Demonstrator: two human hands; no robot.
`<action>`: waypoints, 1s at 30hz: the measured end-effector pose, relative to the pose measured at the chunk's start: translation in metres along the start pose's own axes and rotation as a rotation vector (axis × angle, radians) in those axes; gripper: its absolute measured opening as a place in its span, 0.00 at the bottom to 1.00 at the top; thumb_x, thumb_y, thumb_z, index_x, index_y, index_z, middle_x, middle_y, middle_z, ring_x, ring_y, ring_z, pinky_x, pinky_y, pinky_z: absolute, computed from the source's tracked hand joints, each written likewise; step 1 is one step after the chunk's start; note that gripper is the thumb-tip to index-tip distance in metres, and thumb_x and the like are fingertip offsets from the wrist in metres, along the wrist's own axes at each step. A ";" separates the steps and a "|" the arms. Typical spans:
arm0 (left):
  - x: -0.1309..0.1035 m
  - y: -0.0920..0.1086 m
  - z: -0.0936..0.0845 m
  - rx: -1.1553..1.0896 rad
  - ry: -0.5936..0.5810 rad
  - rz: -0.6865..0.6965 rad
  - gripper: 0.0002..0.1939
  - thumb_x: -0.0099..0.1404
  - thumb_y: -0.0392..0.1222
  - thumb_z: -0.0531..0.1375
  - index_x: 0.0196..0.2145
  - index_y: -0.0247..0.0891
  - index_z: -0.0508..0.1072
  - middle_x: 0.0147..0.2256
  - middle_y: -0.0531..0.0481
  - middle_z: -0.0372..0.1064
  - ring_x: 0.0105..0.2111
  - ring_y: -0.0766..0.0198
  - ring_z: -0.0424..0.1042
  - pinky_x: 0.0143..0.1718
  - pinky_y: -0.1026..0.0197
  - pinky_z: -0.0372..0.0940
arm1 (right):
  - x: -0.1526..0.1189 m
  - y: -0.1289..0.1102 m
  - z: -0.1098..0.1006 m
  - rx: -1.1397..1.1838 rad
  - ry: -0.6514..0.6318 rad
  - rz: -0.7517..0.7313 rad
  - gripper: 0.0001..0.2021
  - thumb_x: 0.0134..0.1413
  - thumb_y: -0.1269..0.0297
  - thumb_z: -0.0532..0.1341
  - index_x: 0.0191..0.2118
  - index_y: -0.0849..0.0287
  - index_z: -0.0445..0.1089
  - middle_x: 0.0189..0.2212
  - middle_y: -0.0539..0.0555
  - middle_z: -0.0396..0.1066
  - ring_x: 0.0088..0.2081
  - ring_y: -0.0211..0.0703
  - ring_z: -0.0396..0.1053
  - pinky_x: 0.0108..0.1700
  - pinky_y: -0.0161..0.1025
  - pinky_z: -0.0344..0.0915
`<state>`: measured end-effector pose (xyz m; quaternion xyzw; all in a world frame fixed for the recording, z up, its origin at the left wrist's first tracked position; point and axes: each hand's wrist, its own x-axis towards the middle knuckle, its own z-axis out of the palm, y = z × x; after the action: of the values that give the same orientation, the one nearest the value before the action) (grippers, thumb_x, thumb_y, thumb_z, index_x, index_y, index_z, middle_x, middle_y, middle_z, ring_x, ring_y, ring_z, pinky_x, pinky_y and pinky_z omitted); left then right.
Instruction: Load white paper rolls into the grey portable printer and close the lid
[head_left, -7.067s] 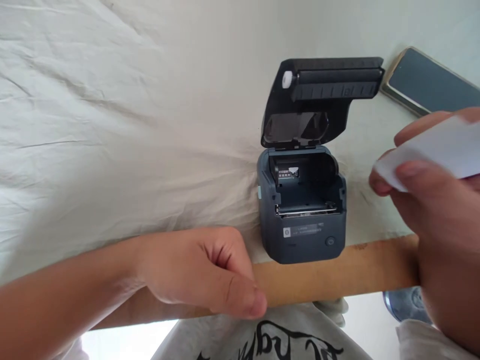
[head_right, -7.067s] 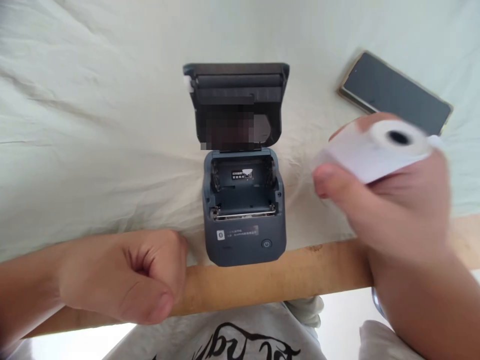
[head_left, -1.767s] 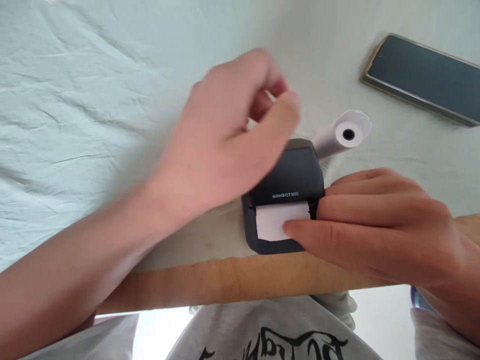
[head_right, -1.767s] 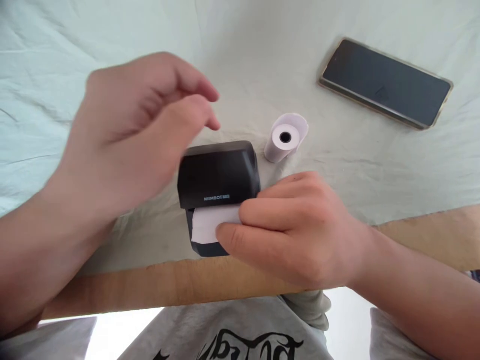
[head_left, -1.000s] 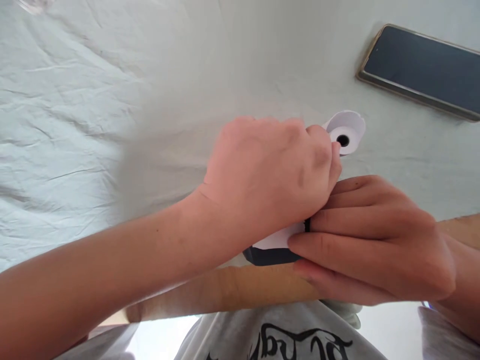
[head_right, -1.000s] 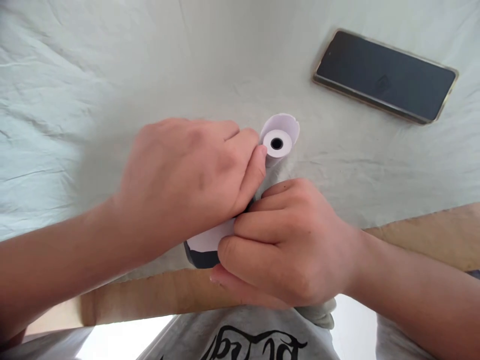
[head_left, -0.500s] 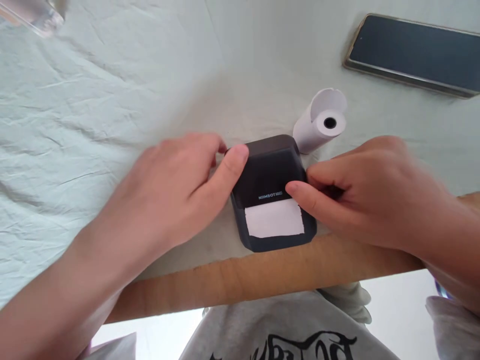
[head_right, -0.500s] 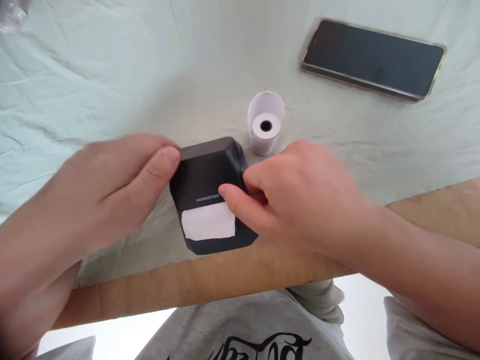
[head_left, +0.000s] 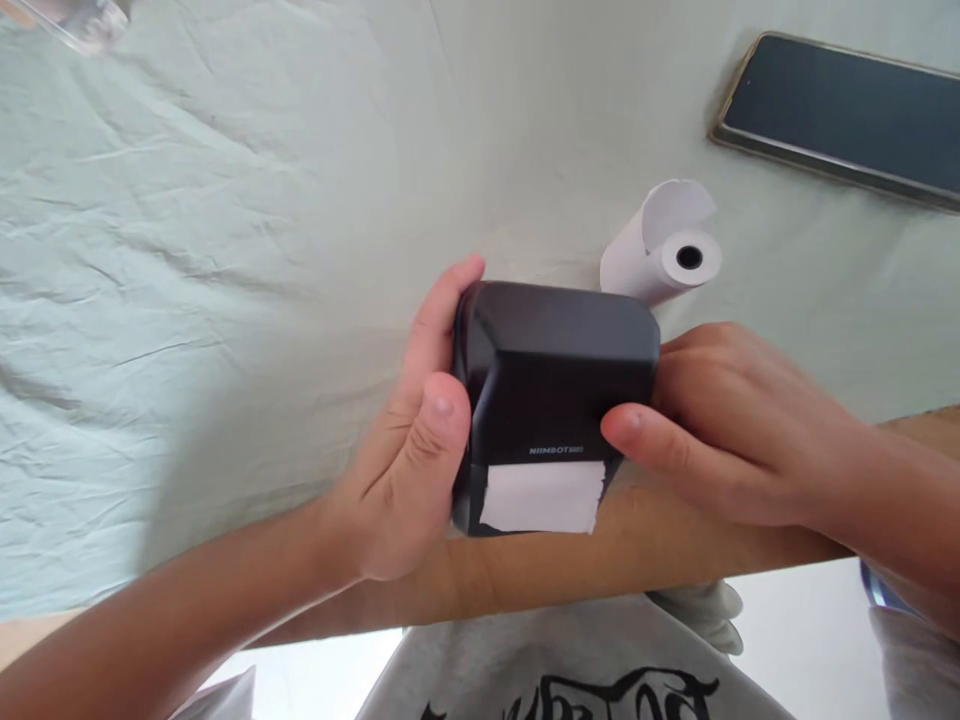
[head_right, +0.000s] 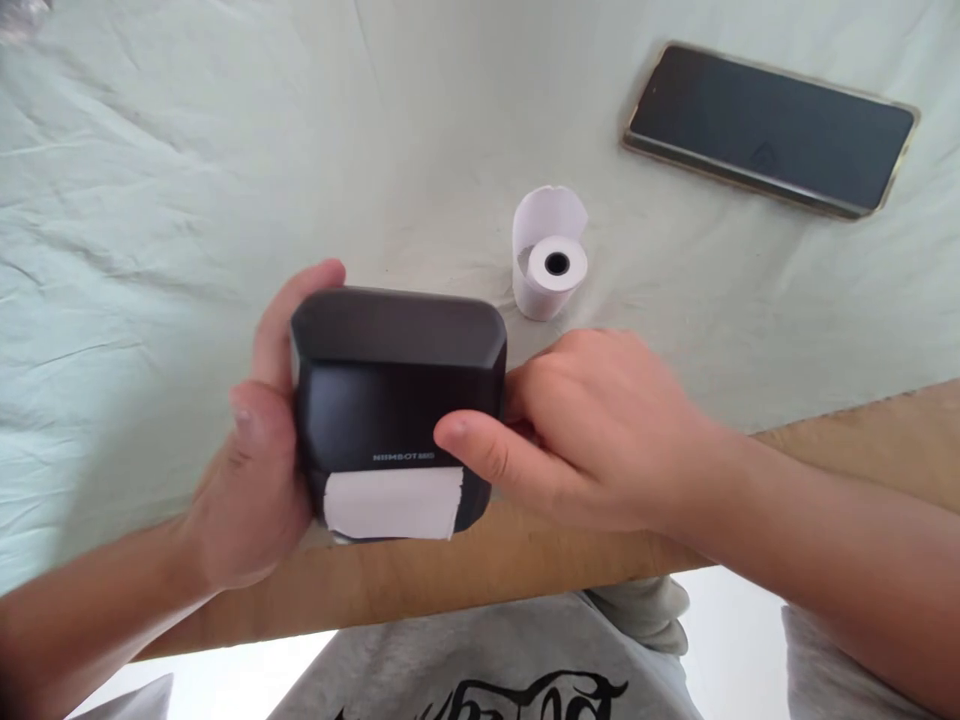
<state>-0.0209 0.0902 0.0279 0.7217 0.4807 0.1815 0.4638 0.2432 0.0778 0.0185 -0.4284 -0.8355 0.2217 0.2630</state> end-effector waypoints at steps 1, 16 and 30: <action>0.002 -0.001 0.001 -0.114 -0.019 -0.042 0.30 0.88 0.61 0.39 0.83 0.68 0.45 0.64 0.47 0.75 0.54 0.54 0.84 0.46 0.51 0.84 | 0.000 -0.001 0.001 0.008 -0.016 0.000 0.39 0.86 0.49 0.45 0.17 0.61 0.55 0.14 0.48 0.51 0.19 0.29 0.40 0.24 0.42 0.40; 0.010 -0.018 -0.002 -0.391 0.026 0.056 0.30 0.89 0.63 0.49 0.80 0.56 0.62 0.78 0.51 0.66 0.74 0.49 0.73 0.67 0.47 0.81 | 0.002 0.001 -0.005 0.085 -0.070 0.160 0.31 0.86 0.45 0.46 0.30 0.58 0.62 0.21 0.48 0.63 0.22 0.31 0.56 0.26 0.39 0.49; 0.010 -0.015 -0.007 0.231 0.168 0.215 0.27 0.90 0.48 0.47 0.74 0.36 0.72 0.55 0.42 0.80 0.52 0.58 0.81 0.52 0.57 0.82 | 0.007 0.001 -0.004 -0.062 -0.008 0.195 0.33 0.84 0.48 0.51 0.23 0.58 0.55 0.15 0.47 0.54 0.18 0.30 0.49 0.22 0.38 0.45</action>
<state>-0.0290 0.1041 0.0165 0.7998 0.4556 0.2332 0.3138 0.2427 0.0846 0.0228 -0.5146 -0.7974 0.2221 0.2236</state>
